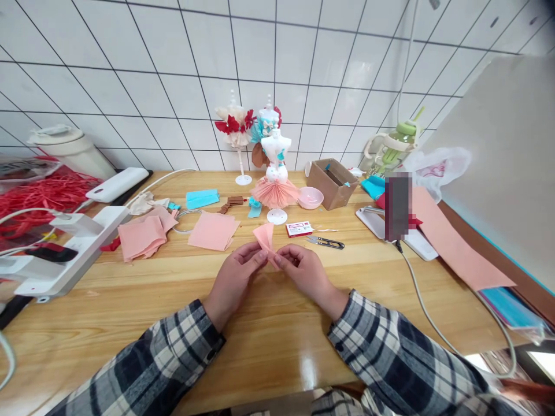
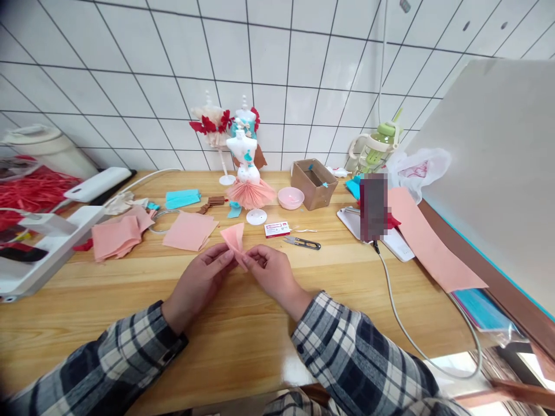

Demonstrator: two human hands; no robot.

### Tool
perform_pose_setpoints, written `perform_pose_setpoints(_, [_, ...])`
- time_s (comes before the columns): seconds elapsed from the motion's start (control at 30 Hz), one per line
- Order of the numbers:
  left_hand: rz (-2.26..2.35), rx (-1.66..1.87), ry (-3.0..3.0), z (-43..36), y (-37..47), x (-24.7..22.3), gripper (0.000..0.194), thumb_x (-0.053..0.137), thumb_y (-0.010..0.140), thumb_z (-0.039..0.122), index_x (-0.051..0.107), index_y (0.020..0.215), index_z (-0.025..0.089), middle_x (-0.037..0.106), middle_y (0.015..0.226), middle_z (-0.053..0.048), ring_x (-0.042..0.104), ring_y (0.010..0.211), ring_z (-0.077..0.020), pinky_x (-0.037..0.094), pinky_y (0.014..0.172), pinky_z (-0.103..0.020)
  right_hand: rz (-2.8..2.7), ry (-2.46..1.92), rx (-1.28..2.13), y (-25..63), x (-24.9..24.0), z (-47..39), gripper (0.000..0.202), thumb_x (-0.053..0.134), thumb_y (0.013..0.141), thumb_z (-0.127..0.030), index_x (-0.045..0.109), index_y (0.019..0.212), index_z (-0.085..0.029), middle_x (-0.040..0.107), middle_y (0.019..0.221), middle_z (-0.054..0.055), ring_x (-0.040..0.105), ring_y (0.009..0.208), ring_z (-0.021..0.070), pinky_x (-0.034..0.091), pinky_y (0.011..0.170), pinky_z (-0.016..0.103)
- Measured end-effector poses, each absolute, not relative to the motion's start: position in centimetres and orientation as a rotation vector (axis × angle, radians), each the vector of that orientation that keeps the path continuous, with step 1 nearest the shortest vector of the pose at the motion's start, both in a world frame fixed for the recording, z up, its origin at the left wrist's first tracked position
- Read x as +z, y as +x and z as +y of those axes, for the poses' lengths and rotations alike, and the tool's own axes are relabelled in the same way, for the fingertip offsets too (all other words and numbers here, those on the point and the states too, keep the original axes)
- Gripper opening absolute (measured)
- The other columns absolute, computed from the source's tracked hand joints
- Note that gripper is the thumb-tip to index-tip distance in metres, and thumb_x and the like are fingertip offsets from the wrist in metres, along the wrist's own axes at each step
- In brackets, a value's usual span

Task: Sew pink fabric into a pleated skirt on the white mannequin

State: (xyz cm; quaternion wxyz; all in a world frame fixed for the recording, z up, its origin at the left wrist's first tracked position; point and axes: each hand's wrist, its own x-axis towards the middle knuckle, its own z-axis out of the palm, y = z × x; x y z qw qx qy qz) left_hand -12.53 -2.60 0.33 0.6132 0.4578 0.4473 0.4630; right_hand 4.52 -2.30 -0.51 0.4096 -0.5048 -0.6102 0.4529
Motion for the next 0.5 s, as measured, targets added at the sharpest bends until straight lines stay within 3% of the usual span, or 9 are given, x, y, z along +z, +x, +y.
perform_pose_setpoints(0.13, [0.905,1.027,0.876,-2.78,-12.29,0.31,0.038,0.064,0.083,0.045,0.059,0.110,0.019,0.069,0.112,-0.010,0.066,0.104,-0.0217,0.051,0.095,-0.041,-1.495,-1.190,1.215,4.28,-0.54,-2.44,0.024,0.062,0.082,-0.042,0.064,0.082,-0.018,0.067,0.074,0.001,0.056,0.063,0.0120,0.046,0.059,0.024])
perform_pose_setpoints(0.37, [1.033,1.158,0.782,-2.34,-12.89,0.00,0.019,0.060,0.085,0.038,0.060,0.087,0.019,0.070,0.091,-0.004,0.067,0.083,-0.0160,0.055,0.086,-0.035,-1.601,-1.269,1.203,4.37,-1.09,-2.18,0.019,0.061,0.082,-0.036,0.065,0.079,-0.018,0.065,0.070,-0.001,0.054,0.061,0.0111,0.044,0.057,0.023])
perform_pose_setpoints(0.43, [1.044,1.171,0.775,-2.26,-12.93,0.11,0.019,0.065,0.081,0.038,0.061,0.085,0.019,0.070,0.085,-0.001,0.066,0.078,-0.0146,0.055,0.081,-0.032,-1.682,-1.309,1.105,4.50,-1.09,-2.18,0.017,0.062,0.081,-0.033,0.066,0.087,-0.018,0.068,0.081,0.001,0.056,0.067,0.0123,0.044,0.059,0.024])
perform_pose_setpoints(0.5, [1.066,1.111,0.910,-2.43,-12.81,0.47,0.022,0.070,0.078,0.040,0.063,0.079,0.018,0.070,0.075,0.000,0.065,0.072,-0.0149,0.053,0.076,-0.030,-1.741,-1.284,0.985,4.64,-0.87,-2.27,0.029,0.065,0.079,-0.031,0.065,0.105,-0.018,0.069,0.102,0.005,0.060,0.082,0.0152,0.047,0.065,0.026])
